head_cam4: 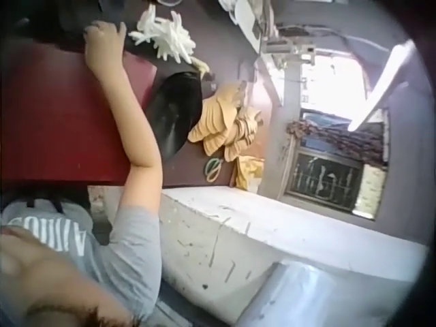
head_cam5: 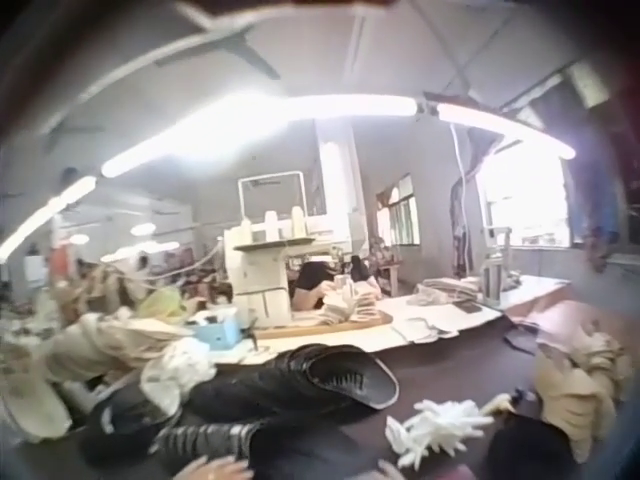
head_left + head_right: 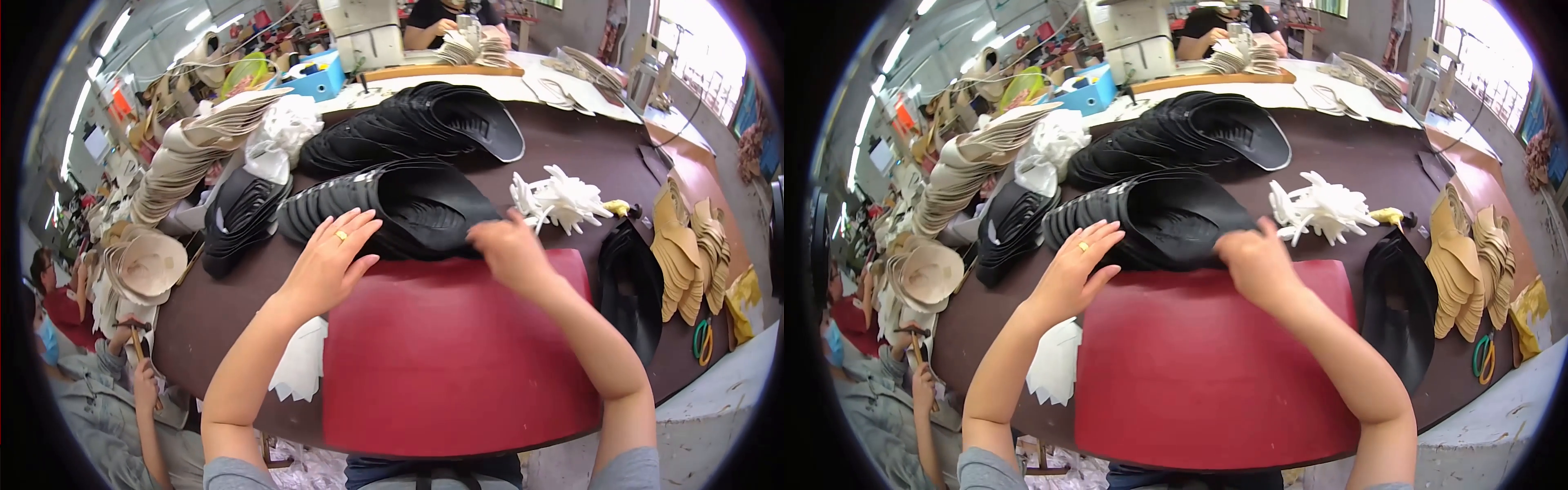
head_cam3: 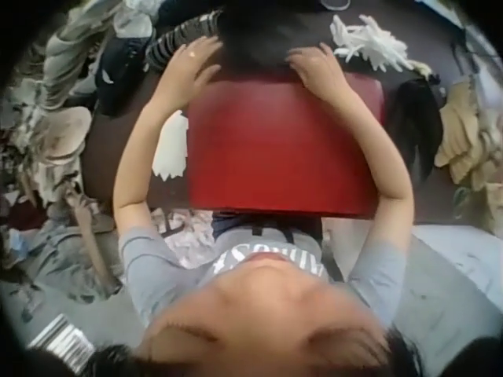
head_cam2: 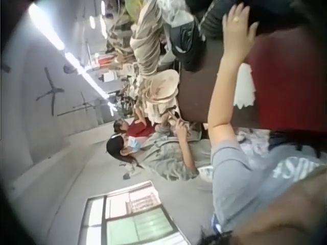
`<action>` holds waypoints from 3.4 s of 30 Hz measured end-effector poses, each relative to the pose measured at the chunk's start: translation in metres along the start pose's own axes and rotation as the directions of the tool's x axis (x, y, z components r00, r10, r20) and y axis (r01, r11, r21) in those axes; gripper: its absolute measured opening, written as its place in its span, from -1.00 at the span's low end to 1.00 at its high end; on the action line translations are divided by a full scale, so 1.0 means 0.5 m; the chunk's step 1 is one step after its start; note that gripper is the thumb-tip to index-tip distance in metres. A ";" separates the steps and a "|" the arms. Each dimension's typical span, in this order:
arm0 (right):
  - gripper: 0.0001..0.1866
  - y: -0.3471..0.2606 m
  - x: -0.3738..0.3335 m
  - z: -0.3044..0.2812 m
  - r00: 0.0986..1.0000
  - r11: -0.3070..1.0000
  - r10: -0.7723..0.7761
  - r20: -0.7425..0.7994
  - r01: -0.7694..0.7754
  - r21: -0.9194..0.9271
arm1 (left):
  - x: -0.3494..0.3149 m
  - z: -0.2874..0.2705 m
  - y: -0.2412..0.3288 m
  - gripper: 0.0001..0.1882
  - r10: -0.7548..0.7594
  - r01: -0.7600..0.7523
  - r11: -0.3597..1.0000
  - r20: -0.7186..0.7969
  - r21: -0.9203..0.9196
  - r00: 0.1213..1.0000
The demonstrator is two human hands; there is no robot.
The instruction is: Assembling and applying adhesive padding to shoe upper components at a factory workbench.
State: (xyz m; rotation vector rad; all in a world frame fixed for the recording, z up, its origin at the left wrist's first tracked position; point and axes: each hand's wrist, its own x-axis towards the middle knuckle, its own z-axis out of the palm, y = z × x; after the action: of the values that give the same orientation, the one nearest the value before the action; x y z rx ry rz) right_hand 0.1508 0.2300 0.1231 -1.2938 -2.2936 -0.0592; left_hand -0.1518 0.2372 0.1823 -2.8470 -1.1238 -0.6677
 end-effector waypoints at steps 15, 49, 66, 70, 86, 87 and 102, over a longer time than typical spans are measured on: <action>-0.81 -0.443 0.081 -0.032 0.942 0.983 -0.088 0.325 0.136 -0.126 | -0.543 -0.059 0.247 -0.30 -0.302 0.246 0.664 0.047 -0.706 0.952; -0.52 -0.812 0.046 0.372 0.650 0.765 -0.603 0.463 0.636 0.104 | -0.827 -0.064 -0.073 -0.80 -0.348 0.191 0.765 0.146 0.615 0.926; -0.47 -0.799 0.097 0.250 0.493 0.914 -0.379 0.783 0.334 0.232 | -0.712 -0.256 -0.052 -0.68 -0.676 0.714 0.699 -0.360 -0.037 0.643; -0.47 -0.812 0.077 0.239 0.479 0.902 -0.400 0.781 0.355 0.245 | -0.768 -0.120 -0.012 -0.34 -0.549 0.533 0.829 0.067 0.169 0.833; -0.52 -0.790 0.076 0.277 0.555 0.871 -0.475 0.683 0.409 0.274 | -0.785 -0.085 -0.035 -0.87 -0.351 0.165 0.800 0.227 0.576 0.909; -0.53 -0.787 0.074 0.283 0.575 0.864 -0.493 0.652 0.412 0.291 | -0.786 -0.081 -0.036 -0.87 -0.354 0.165 0.785 0.215 0.597 0.910; -0.44 -0.789 0.090 0.266 0.523 0.888 -0.428 0.737 0.393 0.237 | -0.756 -0.091 -0.024 -0.90 -0.346 0.254 0.828 0.099 0.500 0.933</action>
State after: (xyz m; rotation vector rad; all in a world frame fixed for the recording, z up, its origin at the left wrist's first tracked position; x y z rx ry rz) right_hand -0.2420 0.0863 0.1068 -0.7608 -3.2946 0.4913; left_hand -0.4235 -0.0067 0.0744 -2.3599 -1.5345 -0.0867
